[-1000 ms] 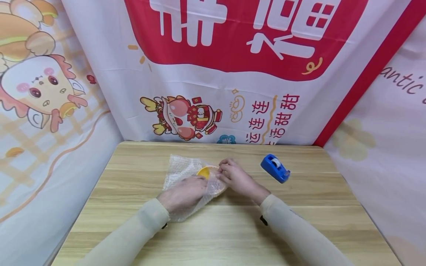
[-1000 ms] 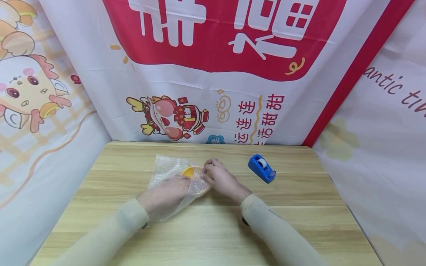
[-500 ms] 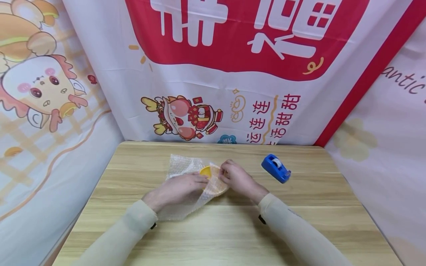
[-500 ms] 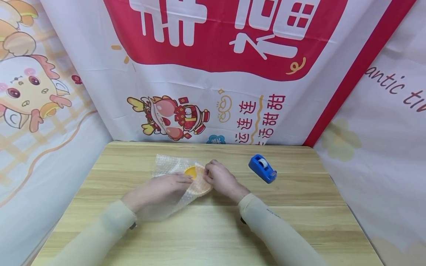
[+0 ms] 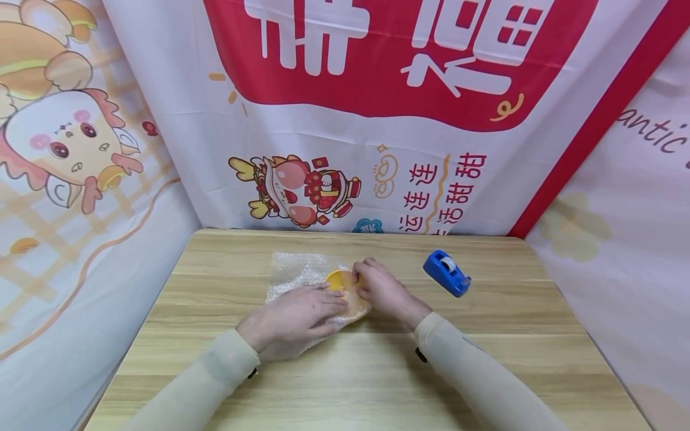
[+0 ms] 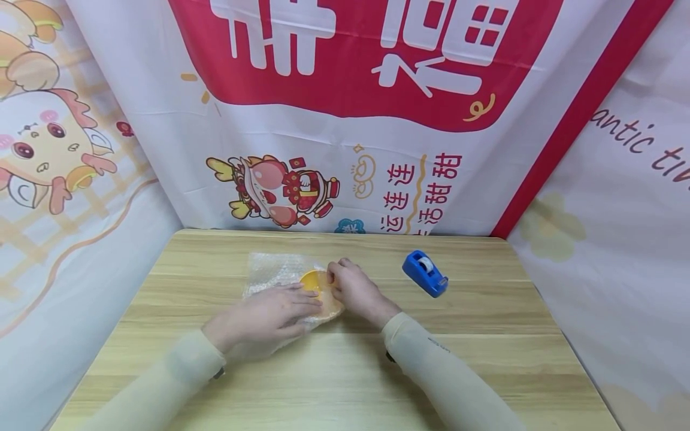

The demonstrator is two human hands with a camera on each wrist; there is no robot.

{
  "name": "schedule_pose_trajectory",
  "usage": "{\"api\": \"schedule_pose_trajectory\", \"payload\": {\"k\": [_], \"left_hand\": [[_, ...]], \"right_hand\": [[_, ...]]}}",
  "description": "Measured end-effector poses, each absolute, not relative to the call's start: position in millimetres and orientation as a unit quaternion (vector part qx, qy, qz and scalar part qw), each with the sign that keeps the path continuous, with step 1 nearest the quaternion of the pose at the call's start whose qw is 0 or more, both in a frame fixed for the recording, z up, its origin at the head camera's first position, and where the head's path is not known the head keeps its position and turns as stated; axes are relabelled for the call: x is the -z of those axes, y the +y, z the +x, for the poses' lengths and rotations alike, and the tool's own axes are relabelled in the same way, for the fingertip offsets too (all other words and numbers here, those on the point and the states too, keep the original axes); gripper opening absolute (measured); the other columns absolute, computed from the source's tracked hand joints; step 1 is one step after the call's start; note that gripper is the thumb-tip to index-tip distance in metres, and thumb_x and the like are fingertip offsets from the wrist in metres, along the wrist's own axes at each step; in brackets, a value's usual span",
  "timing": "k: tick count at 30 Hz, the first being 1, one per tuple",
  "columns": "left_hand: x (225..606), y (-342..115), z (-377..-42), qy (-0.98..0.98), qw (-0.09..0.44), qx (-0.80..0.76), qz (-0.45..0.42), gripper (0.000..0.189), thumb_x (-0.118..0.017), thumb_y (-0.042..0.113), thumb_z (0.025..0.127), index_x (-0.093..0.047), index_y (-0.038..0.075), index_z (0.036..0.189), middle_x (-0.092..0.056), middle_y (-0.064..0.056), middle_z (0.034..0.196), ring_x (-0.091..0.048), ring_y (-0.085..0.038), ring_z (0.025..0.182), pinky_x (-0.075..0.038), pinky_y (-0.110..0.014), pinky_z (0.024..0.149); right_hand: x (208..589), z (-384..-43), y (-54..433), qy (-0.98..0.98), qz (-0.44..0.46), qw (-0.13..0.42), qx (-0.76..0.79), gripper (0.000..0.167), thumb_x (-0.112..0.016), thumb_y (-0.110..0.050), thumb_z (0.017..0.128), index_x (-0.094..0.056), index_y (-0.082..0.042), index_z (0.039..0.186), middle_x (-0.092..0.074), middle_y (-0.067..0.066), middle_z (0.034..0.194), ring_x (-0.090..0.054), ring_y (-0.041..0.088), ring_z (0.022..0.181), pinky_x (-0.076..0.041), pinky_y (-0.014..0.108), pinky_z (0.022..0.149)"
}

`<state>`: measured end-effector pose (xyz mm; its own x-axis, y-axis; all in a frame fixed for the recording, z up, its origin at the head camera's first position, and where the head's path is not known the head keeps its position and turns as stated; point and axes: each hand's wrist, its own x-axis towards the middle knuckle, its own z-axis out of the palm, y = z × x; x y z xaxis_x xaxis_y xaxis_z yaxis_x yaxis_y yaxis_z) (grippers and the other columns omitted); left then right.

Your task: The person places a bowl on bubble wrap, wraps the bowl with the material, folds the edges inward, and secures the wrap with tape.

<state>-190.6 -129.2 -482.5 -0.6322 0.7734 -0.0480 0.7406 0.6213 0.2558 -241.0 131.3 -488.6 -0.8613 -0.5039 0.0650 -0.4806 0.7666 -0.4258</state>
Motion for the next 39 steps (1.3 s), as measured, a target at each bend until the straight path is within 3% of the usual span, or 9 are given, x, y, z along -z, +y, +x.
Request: {"api": "schedule_pose_trajectory", "payload": {"k": [4,9,20,24,30,39], "left_hand": [[485,-129,-192,0.897,0.074,-0.099,0.424,0.052,-0.065,0.05,0.12,-0.068,0.025,0.165,-0.069,0.008,0.171,-0.055,-0.022,0.171,-0.037,-0.051,0.148],[489,-132,-193,0.897,0.071,-0.096,0.425,0.05,-0.064,0.05,0.121,-0.068,0.027,0.165,-0.068,0.01,0.172,-0.054,-0.02,0.171,-0.038,-0.05,0.147],[492,-150,-189,0.894,0.054,-0.094,0.434,0.053,-0.06,0.051,0.122,-0.064,0.026,0.169,-0.063,0.008,0.176,-0.054,-0.018,0.17,-0.038,-0.05,0.147],[489,-168,-188,0.892,0.031,-0.091,0.442,0.051,-0.068,0.042,0.12,-0.066,0.022,0.167,-0.065,0.004,0.175,-0.058,-0.022,0.168,-0.044,-0.05,0.143],[488,-204,-187,0.89,-0.027,-0.111,0.441,0.051,-0.084,0.028,0.111,-0.072,0.02,0.159,-0.07,-0.003,0.169,-0.069,-0.029,0.156,-0.061,-0.057,0.127],[492,-247,-184,0.894,-0.045,-0.095,0.436,0.045,-0.087,0.013,0.107,-0.078,0.015,0.15,-0.079,-0.007,0.157,-0.077,-0.032,0.144,-0.066,-0.058,0.119]], "right_hand": [[487,-240,132,0.936,-0.272,0.045,0.218,0.018,-0.081,0.004,0.104,-0.079,-0.014,0.107,-0.069,0.011,0.124,-0.066,0.028,0.115,-0.065,0.051,0.109],[487,-241,135,0.935,-0.27,0.072,0.221,0.017,-0.077,0.0,0.108,-0.089,-0.012,0.113,-0.07,0.013,0.128,-0.066,0.029,0.118,-0.063,0.052,0.112],[487,-245,140,0.933,-0.26,0.121,0.216,0.018,-0.076,-0.012,0.112,-0.09,-0.009,0.122,-0.083,0.008,0.12,-0.073,0.017,0.102,-0.071,0.041,0.103],[486,-244,139,0.936,-0.242,0.129,0.222,0.017,-0.077,-0.016,0.113,-0.09,-0.01,0.122,-0.083,0.007,0.122,-0.073,0.017,0.104,-0.071,0.041,0.106],[486,-244,139,0.935,-0.225,0.146,0.233,0.017,-0.077,-0.016,0.114,-0.09,-0.011,0.123,-0.081,0.006,0.124,-0.071,0.018,0.106,-0.071,0.041,0.109],[486,-244,141,0.934,-0.235,0.143,0.228,0.017,-0.076,-0.015,0.114,-0.09,-0.011,0.122,-0.081,0.006,0.124,-0.071,0.017,0.107,-0.07,0.04,0.109]]}}
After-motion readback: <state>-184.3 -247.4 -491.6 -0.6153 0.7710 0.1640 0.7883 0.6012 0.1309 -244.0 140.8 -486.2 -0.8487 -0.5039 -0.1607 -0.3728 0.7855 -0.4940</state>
